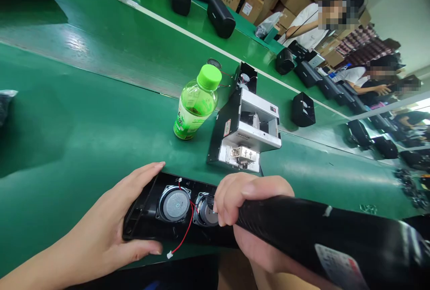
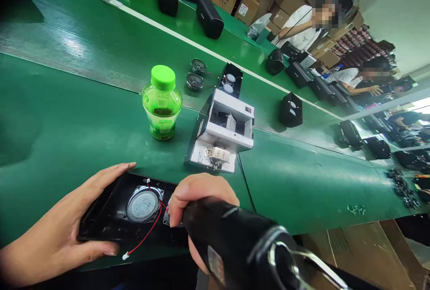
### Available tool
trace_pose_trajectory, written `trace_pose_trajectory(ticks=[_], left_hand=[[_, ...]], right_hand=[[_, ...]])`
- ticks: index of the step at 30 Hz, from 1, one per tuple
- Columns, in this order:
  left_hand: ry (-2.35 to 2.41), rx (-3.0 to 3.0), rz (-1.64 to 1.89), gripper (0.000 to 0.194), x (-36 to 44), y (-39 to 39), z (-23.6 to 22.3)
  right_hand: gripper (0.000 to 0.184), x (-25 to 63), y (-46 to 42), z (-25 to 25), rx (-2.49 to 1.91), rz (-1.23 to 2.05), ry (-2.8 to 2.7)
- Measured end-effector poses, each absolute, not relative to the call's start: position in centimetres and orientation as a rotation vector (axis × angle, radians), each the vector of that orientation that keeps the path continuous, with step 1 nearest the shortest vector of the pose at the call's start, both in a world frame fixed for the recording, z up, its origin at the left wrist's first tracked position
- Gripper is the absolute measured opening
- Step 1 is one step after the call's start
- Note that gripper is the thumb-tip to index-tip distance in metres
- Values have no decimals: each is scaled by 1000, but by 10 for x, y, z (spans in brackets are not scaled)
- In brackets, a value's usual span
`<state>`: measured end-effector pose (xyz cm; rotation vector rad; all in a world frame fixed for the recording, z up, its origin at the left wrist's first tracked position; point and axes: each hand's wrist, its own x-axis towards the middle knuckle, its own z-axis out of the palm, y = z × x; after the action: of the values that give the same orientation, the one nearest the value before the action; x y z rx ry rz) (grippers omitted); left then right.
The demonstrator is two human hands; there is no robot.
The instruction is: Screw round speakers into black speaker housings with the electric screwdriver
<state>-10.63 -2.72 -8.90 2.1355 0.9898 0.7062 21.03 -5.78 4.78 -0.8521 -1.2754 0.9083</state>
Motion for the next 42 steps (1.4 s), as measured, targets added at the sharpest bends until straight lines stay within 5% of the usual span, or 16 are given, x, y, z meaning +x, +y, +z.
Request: trace_pose_trajectory(ticks=[3, 9, 18, 23, 38, 42], left_hand=[[1023, 2078, 718, 128, -105, -29, -91], [1070, 1987, 769, 119, -93, -39, -85], [1016, 2094, 746, 129, -103, -33, -98], [1126, 2024, 762, 123, -100, -41, -101], [1148, 2061, 716, 120, -100, -38, -94], [1132, 2043, 743, 119, -94, -42, -88]], right_hand=[[36, 205, -54, 36, -798, 868, -1220], [74, 201, -42, 19, -749, 820, -1144], [77, 199, -54, 49, -849, 847, -1078], [49, 230, -57, 99, -897, 448, -1048], [86, 249, -15, 101, -981, 531, -955], [51, 239, -63, 102, -936, 607, -987]])
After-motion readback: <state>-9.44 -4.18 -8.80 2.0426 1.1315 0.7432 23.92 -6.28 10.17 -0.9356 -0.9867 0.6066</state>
